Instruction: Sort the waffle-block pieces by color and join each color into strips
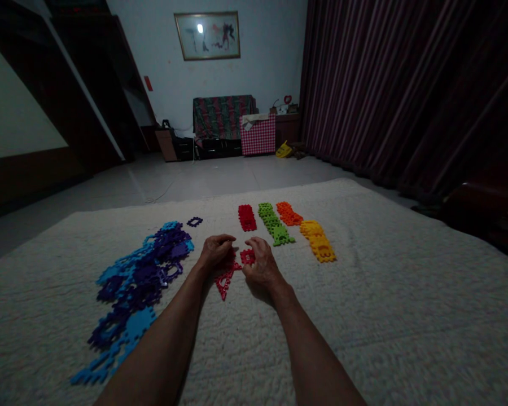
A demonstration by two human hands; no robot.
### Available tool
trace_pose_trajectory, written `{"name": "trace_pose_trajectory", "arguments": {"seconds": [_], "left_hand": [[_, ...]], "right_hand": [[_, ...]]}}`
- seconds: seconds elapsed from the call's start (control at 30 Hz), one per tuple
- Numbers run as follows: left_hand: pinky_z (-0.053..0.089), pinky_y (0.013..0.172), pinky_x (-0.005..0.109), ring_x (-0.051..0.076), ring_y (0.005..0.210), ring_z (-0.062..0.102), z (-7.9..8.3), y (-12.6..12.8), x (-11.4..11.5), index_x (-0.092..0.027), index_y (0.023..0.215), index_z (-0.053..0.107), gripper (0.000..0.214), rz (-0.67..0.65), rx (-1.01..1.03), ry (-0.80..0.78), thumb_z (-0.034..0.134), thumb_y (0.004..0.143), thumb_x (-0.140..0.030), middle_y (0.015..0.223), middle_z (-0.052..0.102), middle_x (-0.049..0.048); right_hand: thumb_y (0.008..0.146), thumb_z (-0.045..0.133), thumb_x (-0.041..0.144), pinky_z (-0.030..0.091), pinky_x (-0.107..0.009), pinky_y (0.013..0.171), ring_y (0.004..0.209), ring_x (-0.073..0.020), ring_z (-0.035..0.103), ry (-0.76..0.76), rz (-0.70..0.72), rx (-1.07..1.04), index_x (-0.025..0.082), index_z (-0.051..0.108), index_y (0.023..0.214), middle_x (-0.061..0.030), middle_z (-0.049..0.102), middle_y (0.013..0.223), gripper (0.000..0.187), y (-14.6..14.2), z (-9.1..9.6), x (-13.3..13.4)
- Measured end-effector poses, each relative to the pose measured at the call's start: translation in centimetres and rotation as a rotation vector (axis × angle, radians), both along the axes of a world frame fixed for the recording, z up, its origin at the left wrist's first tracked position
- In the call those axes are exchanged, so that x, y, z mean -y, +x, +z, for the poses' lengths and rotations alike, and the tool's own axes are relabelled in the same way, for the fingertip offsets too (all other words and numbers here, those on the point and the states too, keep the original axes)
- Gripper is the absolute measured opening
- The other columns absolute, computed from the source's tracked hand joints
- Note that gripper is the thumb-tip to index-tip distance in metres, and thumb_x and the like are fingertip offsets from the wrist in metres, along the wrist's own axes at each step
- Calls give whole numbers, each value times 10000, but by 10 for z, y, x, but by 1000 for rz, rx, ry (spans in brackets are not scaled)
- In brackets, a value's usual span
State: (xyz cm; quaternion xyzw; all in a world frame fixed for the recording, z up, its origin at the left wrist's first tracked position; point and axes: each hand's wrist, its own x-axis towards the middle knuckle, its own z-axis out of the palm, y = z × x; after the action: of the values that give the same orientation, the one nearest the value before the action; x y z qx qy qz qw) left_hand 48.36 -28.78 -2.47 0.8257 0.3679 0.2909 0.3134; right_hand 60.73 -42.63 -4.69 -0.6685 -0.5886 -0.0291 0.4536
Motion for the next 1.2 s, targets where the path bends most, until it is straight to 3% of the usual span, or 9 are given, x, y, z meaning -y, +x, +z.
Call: {"name": "trace_pose_trajectory", "arguments": {"seconds": [0.2, 0.37, 0.57, 0.63, 0.73, 0.83, 0.97, 1.2], "left_hand": [[535, 831, 235, 149, 865, 716, -4, 3, -1, -193, 1031, 771, 347, 123, 73, 3, 513, 809, -124, 964, 786, 29], [536, 818, 241, 147, 869, 712, -12, 8, -6, -200, 1019, 768, 333, 90, 85, 22, 535, 790, -136, 951, 784, 28], [517, 645, 219, 142, 709, 694, -7, 4, -10, -174, 1064, 748, 357, 250, 233, -142, 501, 813, -235, 789, 758, 21], [523, 668, 222, 151, 757, 700, -7, 2, -13, -184, 1047, 751, 361, 323, 286, -147, 489, 804, -229, 814, 762, 26], [543, 764, 259, 176, 843, 707, -10, 0, -18, -206, 1036, 753, 376, 417, 311, -125, 464, 796, -204, 831, 764, 29], [528, 904, 307, 197, 957, 696, -13, 1, -20, -206, 1028, 753, 397, 475, 272, -42, 443, 788, -143, 967, 765, 53], [489, 992, 330, 220, 1047, 670, -15, 3, -20, -172, 994, 760, 418, 435, 146, 77, 448, 743, -52, 1085, 741, 101], [502, 942, 317, 209, 1000, 677, -20, 5, -21, -200, 1013, 760, 404, 419, 89, 55, 450, 786, -76, 1048, 747, 78]], "right_hand": [[788, 655, 377, 447, -444, 955, 1055, -306, 545, -169, -322, 116, 134, 612, 1169, -156, 606, 1098, 454, -15, 5, 6], [782, 656, 308, 435, -404, 905, 999, -281, 549, -224, -317, 165, 179, 626, 1114, -124, 619, 1064, 358, -15, 7, 8], [782, 656, 311, 429, -394, 916, 1032, -281, 553, -189, -329, 142, 187, 596, 1161, -128, 623, 1123, 403, -13, 4, 6], [775, 670, 334, 427, -405, 914, 1035, -293, 548, -211, -352, 163, 189, 597, 1173, -137, 624, 1120, 429, -14, 6, 5], [780, 650, 299, 434, -390, 879, 985, -281, 565, -286, -364, 183, 191, 640, 1062, -135, 633, 1043, 303, -12, 11, -1], [745, 663, 267, 454, -359, 828, 916, -260, 592, -360, -346, 143, 179, 654, 1038, -127, 635, 984, 306, -1, 17, -19], [747, 660, 259, 477, -347, 864, 976, -254, 603, -226, -359, 41, 156, 584, 1221, -130, 621, 1071, 491, 13, 19, -53], [811, 644, 338, 503, -360, 827, 1048, -271, 573, -44, -460, 15, 172, 522, 1295, -145, 559, 1176, 526, 17, 11, -83]]}}
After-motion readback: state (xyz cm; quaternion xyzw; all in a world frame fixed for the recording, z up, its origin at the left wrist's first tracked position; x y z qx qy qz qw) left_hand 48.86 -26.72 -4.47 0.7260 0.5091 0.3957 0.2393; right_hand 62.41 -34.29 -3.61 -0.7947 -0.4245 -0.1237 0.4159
